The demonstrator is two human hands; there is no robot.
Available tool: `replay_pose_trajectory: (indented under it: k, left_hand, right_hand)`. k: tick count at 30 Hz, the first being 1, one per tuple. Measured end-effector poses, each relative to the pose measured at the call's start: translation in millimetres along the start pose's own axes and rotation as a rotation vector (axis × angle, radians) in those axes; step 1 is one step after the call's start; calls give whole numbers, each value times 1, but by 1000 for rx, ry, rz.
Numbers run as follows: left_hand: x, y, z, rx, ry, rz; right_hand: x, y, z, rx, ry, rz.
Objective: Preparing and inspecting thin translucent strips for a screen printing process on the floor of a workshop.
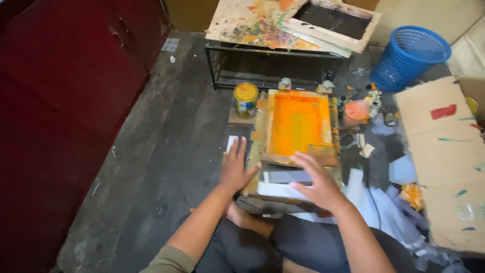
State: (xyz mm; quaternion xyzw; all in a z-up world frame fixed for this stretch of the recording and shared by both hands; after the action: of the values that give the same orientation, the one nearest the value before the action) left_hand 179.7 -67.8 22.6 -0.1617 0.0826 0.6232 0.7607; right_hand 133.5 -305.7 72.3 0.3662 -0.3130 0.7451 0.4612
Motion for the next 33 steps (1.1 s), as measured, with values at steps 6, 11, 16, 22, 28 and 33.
replay_pose_trajectory:
  k: [6,11,16,22,28,33]
  left_hand:
    - [-45,31,-54,150,-126,-276]
    - [-60,39,-69,53,-147,-380]
    - [-59,38,-90,90,-219,-413]
    - [-55,35,-102,168,-225,-429]
    - [-58,35,-97,175,-219,-443]
    - [-50,36,-109,148,-220,-451]
  right_hand:
    - [-56,51,42,60,35,-414]
    - [-89,37,23,165,222,-273]
    - [-123,29,-6,280,348,-269]
    - [-144,28,-21,338,440,-349]
    - [-139,20,-19,334,510,-349]
    - [-119,23,-18,340,441,-394]
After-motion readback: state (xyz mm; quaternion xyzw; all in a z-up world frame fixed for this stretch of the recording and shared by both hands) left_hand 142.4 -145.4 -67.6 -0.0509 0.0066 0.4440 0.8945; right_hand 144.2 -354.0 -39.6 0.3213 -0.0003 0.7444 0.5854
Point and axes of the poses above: each hand's wrist, its own y-axis away from the middle knuckle, its own z-axis out of the back of the hand, x = y × z, the point moved 8 cm from there along -y, towards the middle knuckle, and after that the axes turned 15 degrees about -y, right-handed, at the moved point
